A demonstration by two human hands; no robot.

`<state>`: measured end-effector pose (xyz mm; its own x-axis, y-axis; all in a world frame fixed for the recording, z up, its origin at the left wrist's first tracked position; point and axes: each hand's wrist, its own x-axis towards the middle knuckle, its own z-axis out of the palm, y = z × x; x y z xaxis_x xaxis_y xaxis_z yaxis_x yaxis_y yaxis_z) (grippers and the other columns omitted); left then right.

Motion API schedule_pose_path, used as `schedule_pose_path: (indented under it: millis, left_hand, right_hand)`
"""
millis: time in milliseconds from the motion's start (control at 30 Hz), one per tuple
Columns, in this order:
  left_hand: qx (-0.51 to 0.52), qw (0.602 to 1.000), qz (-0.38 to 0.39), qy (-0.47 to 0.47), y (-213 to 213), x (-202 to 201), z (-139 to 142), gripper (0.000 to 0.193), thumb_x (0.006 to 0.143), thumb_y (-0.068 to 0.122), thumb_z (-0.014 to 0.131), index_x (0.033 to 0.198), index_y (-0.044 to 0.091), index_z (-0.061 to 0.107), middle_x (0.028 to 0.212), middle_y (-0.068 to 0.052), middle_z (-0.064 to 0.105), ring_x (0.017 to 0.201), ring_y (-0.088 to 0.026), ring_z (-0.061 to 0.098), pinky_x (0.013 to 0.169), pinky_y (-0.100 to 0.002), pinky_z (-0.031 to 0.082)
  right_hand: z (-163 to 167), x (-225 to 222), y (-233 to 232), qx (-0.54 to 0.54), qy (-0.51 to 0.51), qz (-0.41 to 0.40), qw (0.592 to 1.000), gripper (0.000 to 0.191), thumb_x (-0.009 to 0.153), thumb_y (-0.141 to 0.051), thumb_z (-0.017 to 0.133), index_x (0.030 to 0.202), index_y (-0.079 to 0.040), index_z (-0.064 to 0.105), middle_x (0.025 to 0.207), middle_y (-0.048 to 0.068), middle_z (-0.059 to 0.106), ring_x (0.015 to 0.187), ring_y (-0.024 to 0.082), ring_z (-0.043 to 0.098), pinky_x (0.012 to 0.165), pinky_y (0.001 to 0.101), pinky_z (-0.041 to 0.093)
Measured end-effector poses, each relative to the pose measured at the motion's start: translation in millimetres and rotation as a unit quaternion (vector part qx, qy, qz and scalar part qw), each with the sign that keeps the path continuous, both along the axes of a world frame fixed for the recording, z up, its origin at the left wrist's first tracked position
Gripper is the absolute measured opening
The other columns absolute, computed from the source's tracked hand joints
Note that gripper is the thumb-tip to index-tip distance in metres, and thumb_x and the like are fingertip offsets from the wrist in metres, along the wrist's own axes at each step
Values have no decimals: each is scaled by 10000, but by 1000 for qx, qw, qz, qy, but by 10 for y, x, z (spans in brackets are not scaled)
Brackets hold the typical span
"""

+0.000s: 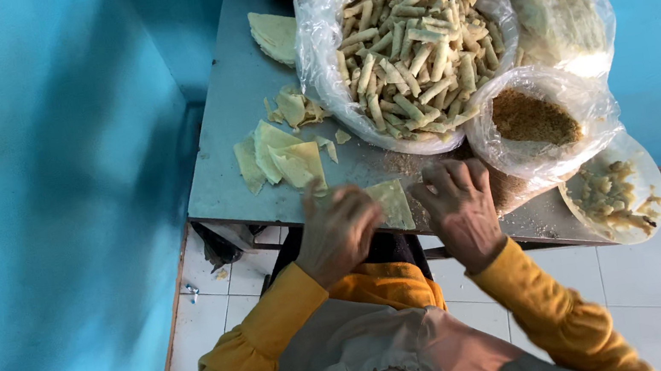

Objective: The person sits at a small table and tears pieces from flat dough sheets by hand, dips the torn pieces into a bag of brown powder, and places the coated pieces onto a plate, repeating the cycle while finished pieces accumulate on the plate.

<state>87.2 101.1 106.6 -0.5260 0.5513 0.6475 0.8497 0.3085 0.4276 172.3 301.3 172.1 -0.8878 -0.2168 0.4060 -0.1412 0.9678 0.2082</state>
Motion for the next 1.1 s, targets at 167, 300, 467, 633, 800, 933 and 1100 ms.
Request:
schedule_pose_path:
  millis: [167,300,467,633,800,933,1100]
  left_hand:
    - [-23,997,71,-33,3,-59,236,155,872,213,719,931,109,621,969,-83,638,1048,-284,556,1024,-538,295]
    - [-14,997,43,-70,81,-58,327,130,896,130,701,935,104,580,881,-73,651,922,-284,595,918,-482,362]
    - [47,991,8,-125,240,-40,394,123,925,66,669,984,78,561,841,-98,677,812,-329,665,778,-448,428]
    - [93,980,26,-173,442,-46,542,122,891,50,691,995,83,637,880,-139,700,778,-364,675,690,-470,514]
    - [189,970,-7,-151,493,5,680,118,948,47,653,1058,77,624,1013,-125,712,849,-315,709,730,-404,576]
    - [91,985,18,-147,299,161,615,106,942,79,693,1038,70,651,929,-124,684,812,-328,677,726,-435,538]
    - [57,988,22,-139,193,235,468,97,932,108,692,1015,67,664,922,-116,678,888,-349,640,807,-454,503]
  right_hand:
    - [-109,181,-186,-253,-24,93,963,255,891,-20,712,1135,-80,670,994,80,709,888,226,636,802,379,499]
    - [-141,259,-190,-301,-47,74,949,258,897,-6,702,1142,-47,635,934,100,692,876,260,662,837,400,529]
    - [-61,255,-28,-387,-111,68,913,394,845,16,693,1228,-23,608,935,115,700,869,265,701,754,376,566]
    - [106,140,216,-338,-43,82,937,272,898,61,648,1148,-37,602,980,137,679,886,266,712,735,371,589]
    - [273,103,481,-277,-3,83,957,189,1011,31,610,1173,-67,612,1094,127,707,933,250,745,722,292,614]
    - [190,250,463,-259,-32,99,960,210,985,-54,617,1195,-60,609,979,57,718,911,239,736,748,391,610]
    - [445,173,1143,-229,57,35,971,111,1192,-60,490,1300,-34,492,1142,109,737,908,234,729,699,320,635]
